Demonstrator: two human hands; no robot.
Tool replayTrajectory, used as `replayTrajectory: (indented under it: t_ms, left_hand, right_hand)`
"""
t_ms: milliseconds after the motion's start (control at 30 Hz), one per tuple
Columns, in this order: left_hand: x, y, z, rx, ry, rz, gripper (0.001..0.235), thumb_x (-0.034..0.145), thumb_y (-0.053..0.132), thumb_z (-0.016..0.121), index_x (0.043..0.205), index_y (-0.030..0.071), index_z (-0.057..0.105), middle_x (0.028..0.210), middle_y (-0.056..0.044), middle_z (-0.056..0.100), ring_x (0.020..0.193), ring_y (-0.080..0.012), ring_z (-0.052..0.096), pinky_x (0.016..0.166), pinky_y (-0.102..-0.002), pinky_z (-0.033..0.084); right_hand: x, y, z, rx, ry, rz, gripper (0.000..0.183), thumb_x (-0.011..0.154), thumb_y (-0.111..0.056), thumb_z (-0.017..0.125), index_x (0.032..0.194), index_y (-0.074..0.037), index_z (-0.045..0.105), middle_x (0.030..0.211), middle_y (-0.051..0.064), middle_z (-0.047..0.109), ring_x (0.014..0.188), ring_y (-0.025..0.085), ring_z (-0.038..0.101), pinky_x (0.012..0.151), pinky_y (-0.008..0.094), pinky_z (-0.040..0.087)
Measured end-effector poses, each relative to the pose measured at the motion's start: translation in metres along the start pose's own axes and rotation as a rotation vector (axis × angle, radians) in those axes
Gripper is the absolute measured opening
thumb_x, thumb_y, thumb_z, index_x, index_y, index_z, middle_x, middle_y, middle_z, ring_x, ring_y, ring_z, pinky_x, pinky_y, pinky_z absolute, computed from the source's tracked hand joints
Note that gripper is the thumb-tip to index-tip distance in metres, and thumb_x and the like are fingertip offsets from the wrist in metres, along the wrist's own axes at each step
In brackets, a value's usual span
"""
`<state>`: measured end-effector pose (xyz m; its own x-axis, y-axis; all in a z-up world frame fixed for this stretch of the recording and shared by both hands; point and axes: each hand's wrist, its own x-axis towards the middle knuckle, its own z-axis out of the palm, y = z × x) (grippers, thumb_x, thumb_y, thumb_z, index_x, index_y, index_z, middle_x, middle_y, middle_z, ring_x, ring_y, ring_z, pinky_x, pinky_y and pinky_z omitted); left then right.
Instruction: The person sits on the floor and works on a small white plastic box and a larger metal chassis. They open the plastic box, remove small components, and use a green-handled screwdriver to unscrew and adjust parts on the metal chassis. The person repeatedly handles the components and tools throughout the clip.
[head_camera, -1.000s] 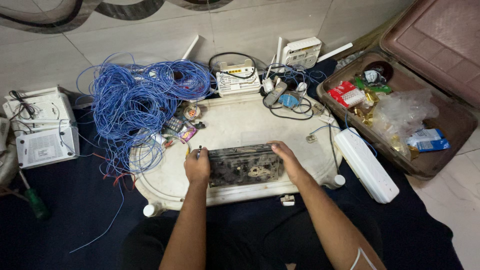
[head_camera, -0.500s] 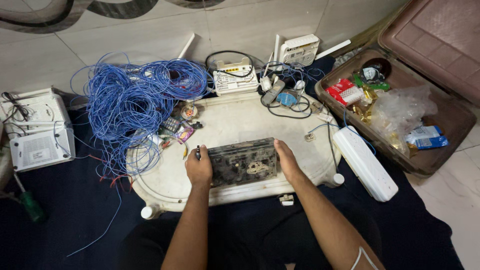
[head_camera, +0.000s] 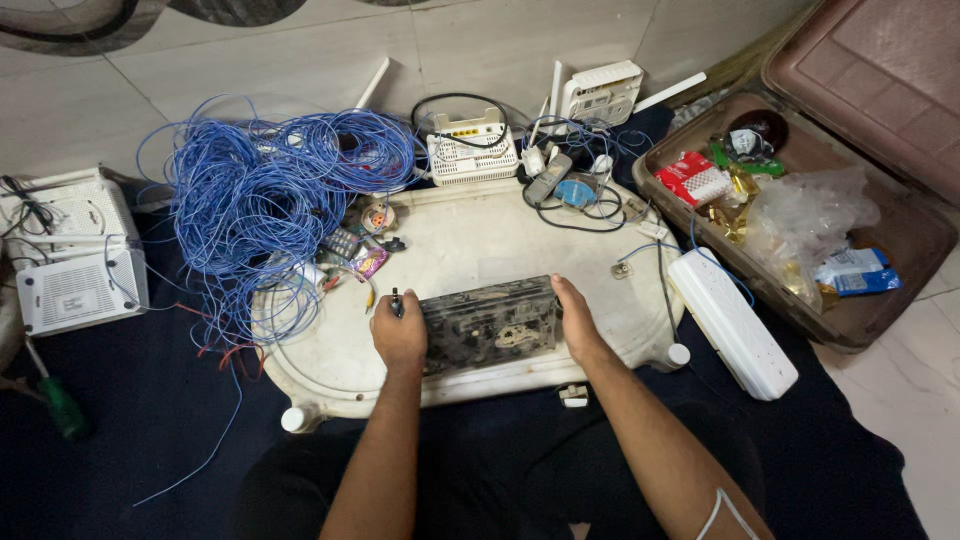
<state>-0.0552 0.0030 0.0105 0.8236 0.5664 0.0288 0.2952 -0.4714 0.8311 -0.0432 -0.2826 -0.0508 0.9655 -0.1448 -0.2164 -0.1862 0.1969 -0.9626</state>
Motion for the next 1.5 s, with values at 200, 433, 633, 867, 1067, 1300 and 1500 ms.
replayTrajectory:
  t_ms: [200, 433, 633, 867, 1067, 1300, 1500]
  left_hand:
    - [-0.014, 0.021, -0.015, 0.071, 0.196, 0.298, 0.045, 0.072, 0.017, 0.067, 0.115, 0.004, 0.066, 0.109, -0.017, 0.065, 0.105, -0.0383, 0.057, 0.091, -0.050, 0.045]
    - [-0.034, 0.060, -0.034, 0.308, 0.109, 0.731, 0.030, 0.070, 0.012, 0.065, 0.099, 0.013, 0.072, 0.108, -0.011, 0.067, 0.103, -0.0335, 0.058, 0.086, -0.050, 0.045]
    - [-0.038, 0.065, -0.031, 0.400, -0.129, 0.761, 0.015, 0.078, 0.017, 0.066, 0.089, 0.016, 0.075, 0.091, -0.006, 0.071, 0.093, -0.0301, 0.062, 0.078, -0.050, 0.044]
    - [-0.039, 0.068, -0.035, 0.386, -0.169, 0.765, 0.015, 0.077, 0.021, 0.067, 0.087, 0.015, 0.076, 0.089, -0.006, 0.072, 0.093, -0.0303, 0.063, 0.079, -0.049, 0.045]
    - [-0.043, 0.083, -0.045, 0.412, -0.265, 0.754, 0.021, 0.080, 0.034, 0.070, 0.089, 0.017, 0.077, 0.090, -0.005, 0.072, 0.095, -0.0294, 0.062, 0.081, -0.049, 0.044]
    - [-0.044, 0.097, -0.060, 0.440, -0.523, 0.843, 0.062, 0.053, 0.058, 0.089, 0.097, 0.016, 0.076, 0.094, -0.004, 0.070, 0.099, -0.0285, 0.060, 0.084, -0.047, 0.043]
    - [-0.040, 0.097, -0.059, 0.502, -0.659, 0.753, 0.051, 0.056, 0.043, 0.095, 0.095, 0.016, 0.074, 0.096, -0.001, 0.069, 0.101, -0.0240, 0.062, 0.088, -0.043, 0.047]
  right_hand:
    - [0.005, 0.007, -0.007, 0.099, -0.034, 0.039, 0.046, 0.102, -0.045, 0.055, 0.109, -0.003, 0.070, 0.100, 0.006, 0.071, 0.094, 0.017, 0.062, 0.089, 0.033, 0.048]
    - [0.008, 0.008, -0.010, 0.188, -0.126, -0.006, 0.034, 0.097, -0.029, 0.052, 0.097, -0.001, 0.072, 0.091, 0.006, 0.073, 0.088, 0.018, 0.066, 0.085, 0.032, 0.051]
    - [0.005, 0.001, -0.005, -0.046, -0.012, -0.341, 0.020, 0.097, -0.019, 0.063, 0.106, -0.003, 0.070, 0.103, 0.006, 0.072, 0.097, 0.017, 0.064, 0.091, 0.030, 0.050]
    - [0.015, -0.009, -0.012, -0.661, 0.197, -0.675, 0.059, 0.086, -0.019, 0.082, 0.138, -0.009, 0.057, 0.127, 0.011, 0.064, 0.105, 0.022, 0.063, 0.086, 0.038, 0.053]
    - [0.051, 0.018, -0.015, -0.475, -0.012, -0.433, 0.072, 0.087, -0.018, 0.081, 0.150, -0.010, 0.047, 0.146, 0.013, 0.054, 0.126, 0.024, 0.054, 0.099, 0.039, 0.047]
    - [0.057, 0.018, -0.012, -0.649, 0.015, -0.310, 0.019, 0.092, -0.021, 0.077, 0.102, -0.006, 0.072, 0.097, 0.013, 0.079, 0.090, 0.025, 0.073, 0.081, 0.036, 0.058]
    - [0.052, -0.005, -0.051, -1.011, 0.308, -0.379, 0.021, 0.098, -0.026, 0.078, 0.096, -0.007, 0.069, 0.089, 0.014, 0.076, 0.085, 0.033, 0.073, 0.076, 0.041, 0.056]
